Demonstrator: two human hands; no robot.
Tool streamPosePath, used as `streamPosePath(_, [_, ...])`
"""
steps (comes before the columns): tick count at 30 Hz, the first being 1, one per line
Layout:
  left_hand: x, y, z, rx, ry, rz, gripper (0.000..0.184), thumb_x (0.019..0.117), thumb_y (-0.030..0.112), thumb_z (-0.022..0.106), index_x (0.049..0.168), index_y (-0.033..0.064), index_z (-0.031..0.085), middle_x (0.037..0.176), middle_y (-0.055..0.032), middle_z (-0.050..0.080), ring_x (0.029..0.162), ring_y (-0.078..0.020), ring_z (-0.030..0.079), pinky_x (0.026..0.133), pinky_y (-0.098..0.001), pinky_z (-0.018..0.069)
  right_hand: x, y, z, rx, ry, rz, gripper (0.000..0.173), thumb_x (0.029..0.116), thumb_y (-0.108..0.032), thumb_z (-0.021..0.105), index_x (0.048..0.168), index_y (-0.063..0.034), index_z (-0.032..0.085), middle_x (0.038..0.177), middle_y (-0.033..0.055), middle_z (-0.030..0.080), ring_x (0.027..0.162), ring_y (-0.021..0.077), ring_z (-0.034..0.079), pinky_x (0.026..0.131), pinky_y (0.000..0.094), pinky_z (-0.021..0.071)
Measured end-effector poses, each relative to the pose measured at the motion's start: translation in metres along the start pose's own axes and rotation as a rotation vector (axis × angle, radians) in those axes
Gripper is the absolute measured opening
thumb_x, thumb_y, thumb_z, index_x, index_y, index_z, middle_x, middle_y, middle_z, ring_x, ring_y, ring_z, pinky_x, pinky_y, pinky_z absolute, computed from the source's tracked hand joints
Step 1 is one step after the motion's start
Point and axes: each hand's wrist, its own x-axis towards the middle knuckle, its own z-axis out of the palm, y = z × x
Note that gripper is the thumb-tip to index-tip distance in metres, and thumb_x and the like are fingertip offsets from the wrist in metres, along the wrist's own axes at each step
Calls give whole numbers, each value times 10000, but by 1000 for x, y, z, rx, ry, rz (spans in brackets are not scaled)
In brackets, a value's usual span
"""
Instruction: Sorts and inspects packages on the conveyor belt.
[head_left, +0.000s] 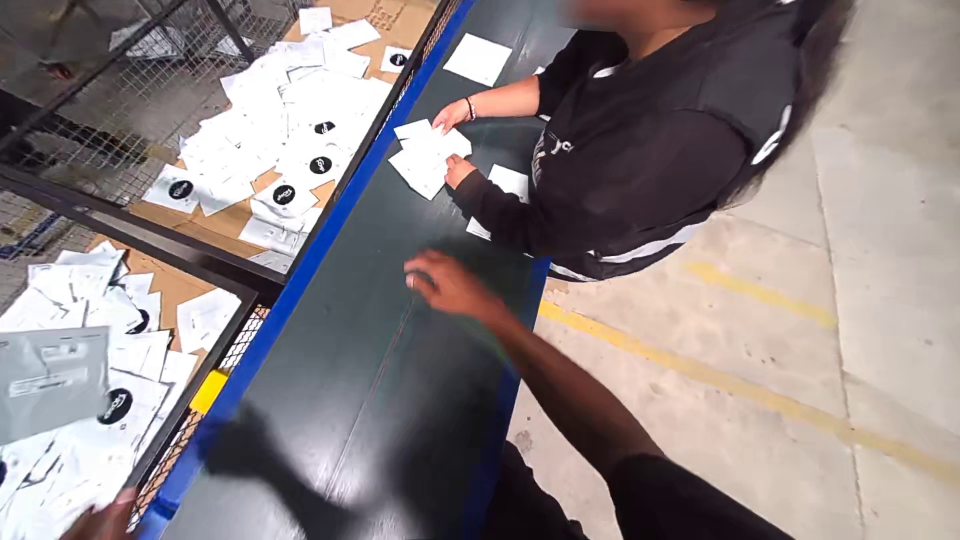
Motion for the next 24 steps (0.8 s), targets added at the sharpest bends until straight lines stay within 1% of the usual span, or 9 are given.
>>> streamPosePath(4, [-91,0,84,-185,-236,37,472,1023,192,632,1391,-65,485,1277,-167,628,1061,-210,688,889,-469,614,116,43,-40,-105,148,89,351,1042,-289,551,1301,-76,655,1213,147,688,1122,290,672,994,518,543])
streamPosePath(9, [-183,7,173,-244,-331,-56,419,987,113,662,1321,-105,535,1207,-184,674,1019,-197,710,884,-407,618,190,27,28,-299,-55,153,313,1014,-325,580,1212,-105,682,1187,139,696,1114,339,670,859,596,550])
streamPosePath(11, [-197,12,192,-252,-335,-93,421,980,110,668,1319,-101,537,1205,-182,674,1016,-183,711,875,-390,621,185,36,64,-366,110,300,451,1021,-353,548,1309,-15,622,1321,228,628,1269,411,572,1038,617,456])
streamPosePath(14, [-183,35,219,-335,-277,-169,404,1019,126,606,1350,-88,516,1222,-188,646,1004,-197,706,859,-409,623,116,26,136,-372,144,359,678,1083,-442,302,1578,20,344,1651,274,271,1547,445,223,1254,610,193])
streamPosePath(17, [-145,58,248,-224,-198,-185,520,1045,299,586,1410,-62,500,1340,-243,582,1104,-285,671,902,-483,596,-13,-49,183,-249,-59,102,591,1031,-338,485,1535,-32,447,1637,186,360,1522,358,325,1208,554,329])
streamPosePath(19, [-124,66,265,148,-112,-111,740,977,514,624,1394,-86,511,1327,-326,557,1174,-414,608,971,-561,529,-96,-87,191,-23,-233,-52,545,906,-230,684,1410,-50,585,1529,131,513,1441,282,452,1178,466,396])
streamPosePath(20, [-116,68,269,335,-74,-90,919,896,624,666,1401,-121,482,1359,-388,507,1247,-515,541,1024,-630,472,-125,-95,192,119,-250,-106,423,900,-195,691,1294,-46,651,1388,123,612,1332,258,547,1122,428,452])
streamPosePath(22, [-105,68,271,525,-60,-156,1170,716,732,777,1413,-145,439,1408,-442,422,1309,-603,440,1045,-689,417,-163,-93,188,400,-322,-106,294,1024,-197,563,1256,-43,658,1381,143,611,1324,255,562,1114,406,469])
streamPosePath(24, [-83,69,258,475,-151,-239,1151,618,582,934,1377,-150,472,1399,-438,431,1320,-589,431,1071,-678,400,-175,-76,174,577,-365,-68,309,1061,-244,526,1284,-72,652,1439,141,562,1353,242,536,1116,406,472])
